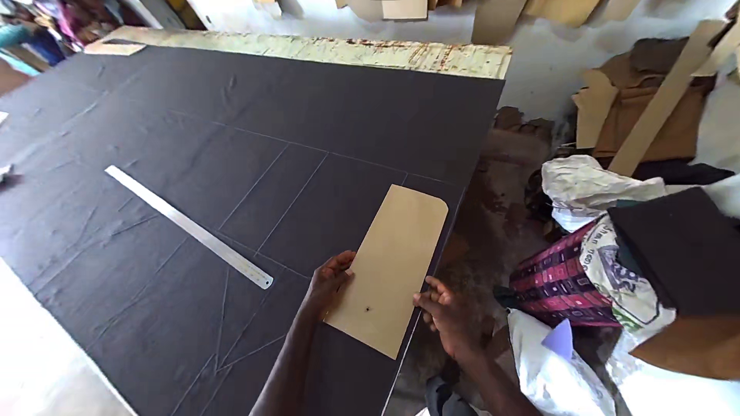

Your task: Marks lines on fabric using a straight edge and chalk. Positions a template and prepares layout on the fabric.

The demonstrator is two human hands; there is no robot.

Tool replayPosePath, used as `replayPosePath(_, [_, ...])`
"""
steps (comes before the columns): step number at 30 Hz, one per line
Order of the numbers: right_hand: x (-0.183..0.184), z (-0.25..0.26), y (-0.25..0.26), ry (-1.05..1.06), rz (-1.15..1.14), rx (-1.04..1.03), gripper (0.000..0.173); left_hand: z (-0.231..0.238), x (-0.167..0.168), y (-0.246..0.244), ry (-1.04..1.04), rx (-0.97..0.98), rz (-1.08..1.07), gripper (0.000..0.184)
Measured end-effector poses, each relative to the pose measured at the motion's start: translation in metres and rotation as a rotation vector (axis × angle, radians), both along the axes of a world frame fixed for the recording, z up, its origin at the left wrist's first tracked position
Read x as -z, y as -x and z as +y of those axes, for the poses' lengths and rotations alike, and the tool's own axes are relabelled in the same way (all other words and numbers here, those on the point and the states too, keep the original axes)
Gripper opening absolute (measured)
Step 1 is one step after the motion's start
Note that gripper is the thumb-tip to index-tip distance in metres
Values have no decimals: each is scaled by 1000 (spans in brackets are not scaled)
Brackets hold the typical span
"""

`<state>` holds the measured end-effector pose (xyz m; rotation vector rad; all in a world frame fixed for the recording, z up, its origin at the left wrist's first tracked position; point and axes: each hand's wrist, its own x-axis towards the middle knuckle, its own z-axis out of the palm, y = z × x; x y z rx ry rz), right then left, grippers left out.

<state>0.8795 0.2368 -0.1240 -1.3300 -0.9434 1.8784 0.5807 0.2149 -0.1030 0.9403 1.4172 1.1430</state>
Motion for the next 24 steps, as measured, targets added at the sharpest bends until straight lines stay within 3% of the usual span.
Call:
replayPosePath(4, [-18, 15, -3, 277, 169, 21, 40, 26, -18, -13, 136, -126, 105, 36])
replayPosePath(7, [-19, 34, -18, 374, 228, -46, 32, 33, -21, -26, 104, -144, 182, 29])
replayPosePath(11, [-19, 63, -45, 303, 180, -153, 28, 49, -23, -37, 120, -138, 181, 29])
replayPosePath(19, [-30, 118, -98, 109, -39, -168, 24, 65, -10, -47, 105, -153, 256, 29])
replayPosePath(24, [-46, 177, -114, -57, -201, -241, 26, 74, -11, -45, 119, -176, 196, 28])
